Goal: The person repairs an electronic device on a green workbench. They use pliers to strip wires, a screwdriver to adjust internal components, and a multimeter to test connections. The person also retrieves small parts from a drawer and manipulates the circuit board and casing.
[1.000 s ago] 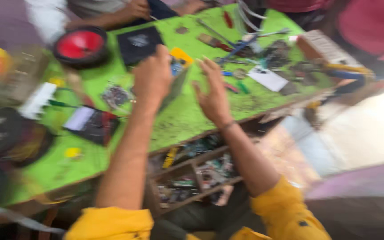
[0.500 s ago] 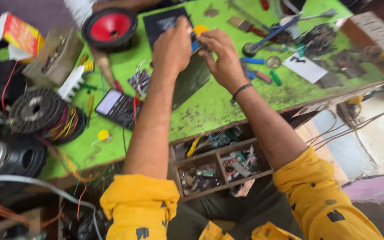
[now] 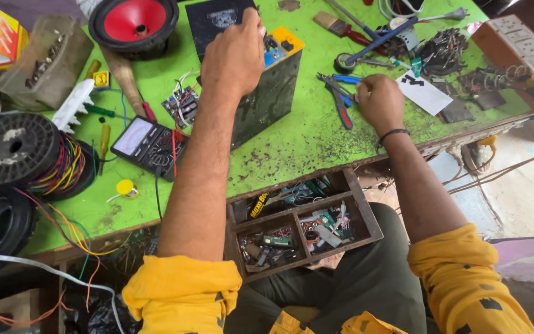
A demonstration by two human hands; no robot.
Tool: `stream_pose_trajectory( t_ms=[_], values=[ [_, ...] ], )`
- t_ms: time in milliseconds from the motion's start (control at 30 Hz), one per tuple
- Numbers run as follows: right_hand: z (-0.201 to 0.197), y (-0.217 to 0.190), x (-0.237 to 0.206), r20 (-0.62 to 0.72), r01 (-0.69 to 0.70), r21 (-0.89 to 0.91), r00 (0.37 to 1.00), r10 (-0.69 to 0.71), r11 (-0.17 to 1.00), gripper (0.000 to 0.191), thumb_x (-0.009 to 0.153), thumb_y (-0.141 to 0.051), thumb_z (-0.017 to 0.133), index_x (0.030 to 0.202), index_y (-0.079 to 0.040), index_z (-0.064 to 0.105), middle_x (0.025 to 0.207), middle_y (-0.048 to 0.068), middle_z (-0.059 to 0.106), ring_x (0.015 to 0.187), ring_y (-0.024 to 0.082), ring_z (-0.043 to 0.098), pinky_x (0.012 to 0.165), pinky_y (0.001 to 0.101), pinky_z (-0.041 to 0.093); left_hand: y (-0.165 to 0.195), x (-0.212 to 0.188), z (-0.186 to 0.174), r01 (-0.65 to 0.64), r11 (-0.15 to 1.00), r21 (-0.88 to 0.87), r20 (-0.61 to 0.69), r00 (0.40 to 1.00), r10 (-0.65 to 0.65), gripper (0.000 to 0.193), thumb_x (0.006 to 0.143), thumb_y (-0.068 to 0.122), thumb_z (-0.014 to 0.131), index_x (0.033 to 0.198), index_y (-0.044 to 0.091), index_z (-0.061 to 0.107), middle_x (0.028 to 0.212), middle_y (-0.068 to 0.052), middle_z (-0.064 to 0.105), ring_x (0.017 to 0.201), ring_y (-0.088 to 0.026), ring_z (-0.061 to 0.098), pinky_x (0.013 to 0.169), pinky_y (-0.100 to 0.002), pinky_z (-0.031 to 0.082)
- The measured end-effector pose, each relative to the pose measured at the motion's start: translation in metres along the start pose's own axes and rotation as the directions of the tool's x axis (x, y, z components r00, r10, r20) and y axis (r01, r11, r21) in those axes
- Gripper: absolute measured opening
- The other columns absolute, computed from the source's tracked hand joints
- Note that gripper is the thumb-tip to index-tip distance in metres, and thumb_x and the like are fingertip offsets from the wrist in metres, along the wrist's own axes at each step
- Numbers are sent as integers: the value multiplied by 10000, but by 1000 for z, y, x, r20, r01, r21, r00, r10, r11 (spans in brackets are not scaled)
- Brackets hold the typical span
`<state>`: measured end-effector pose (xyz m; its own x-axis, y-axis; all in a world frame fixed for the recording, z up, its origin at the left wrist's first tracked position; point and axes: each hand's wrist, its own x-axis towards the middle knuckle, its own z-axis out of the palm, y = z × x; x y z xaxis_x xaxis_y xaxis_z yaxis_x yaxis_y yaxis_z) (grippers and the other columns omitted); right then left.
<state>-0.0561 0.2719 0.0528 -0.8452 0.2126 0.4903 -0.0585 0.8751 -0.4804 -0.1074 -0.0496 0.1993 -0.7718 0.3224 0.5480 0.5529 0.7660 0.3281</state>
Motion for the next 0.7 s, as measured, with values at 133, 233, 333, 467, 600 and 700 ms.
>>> stream_pose_trajectory(
  t_ms=[133,233,333,467,600,700],
  values=[
    [10,-7,-12,171,120,-2,978,-118,993,183,918,-146,701,1003,-5,782,1047,228,715,981,391,665,894,476,524,0,0,0,-19,999,33,-18,1000,19,181,1069,261,487,1089,86,528,867,-213,731,817,-469,688,680,-615,484],
    [14,-2,-13,126,164,43,978,-168,986,235,939,-110,655,1121,4,751,1118,222,704,1054,392,653,946,472,511,0,-1,0,-16,999,36,5,1000,16,172,1073,263,485,1080,95,525,861,-202,733,820,-462,690,685,-611,487],
    [19,8,-16,74,238,-103,970,-231,966,307,918,-105,674,1187,39,705,1115,246,677,1042,436,620,901,512,486,1,-2,0,-13,1000,26,-6,1000,13,164,1074,257,488,1075,97,520,852,-198,733,818,-460,692,683,-611,488],
    [25,11,-14,203,166,-155,970,-133,974,163,980,-96,645,1102,10,673,1050,248,653,1003,417,619,929,521,493,0,-1,0,-11,1000,20,-12,1000,11,165,1069,254,497,1072,90,516,842,-208,729,795,-471,686,666,-618,484],
    [14,4,-8,97,39,43,994,-43,998,262,916,-46,647,1132,73,559,1007,259,633,929,379,648,841,481,528,0,1,1,-10,999,30,-35,999,11,170,1068,252,494,1069,83,511,836,-208,729,794,-464,694,669,-613,495],
    [-3,-6,-11,324,-323,260,917,233,910,295,926,-70,671,1141,61,519,999,185,651,833,279,708,722,402,575,0,0,2,-3,999,39,-34,999,5,167,1054,251,502,1063,84,515,837,-208,729,789,-464,694,666,-610,499]
  ],
)
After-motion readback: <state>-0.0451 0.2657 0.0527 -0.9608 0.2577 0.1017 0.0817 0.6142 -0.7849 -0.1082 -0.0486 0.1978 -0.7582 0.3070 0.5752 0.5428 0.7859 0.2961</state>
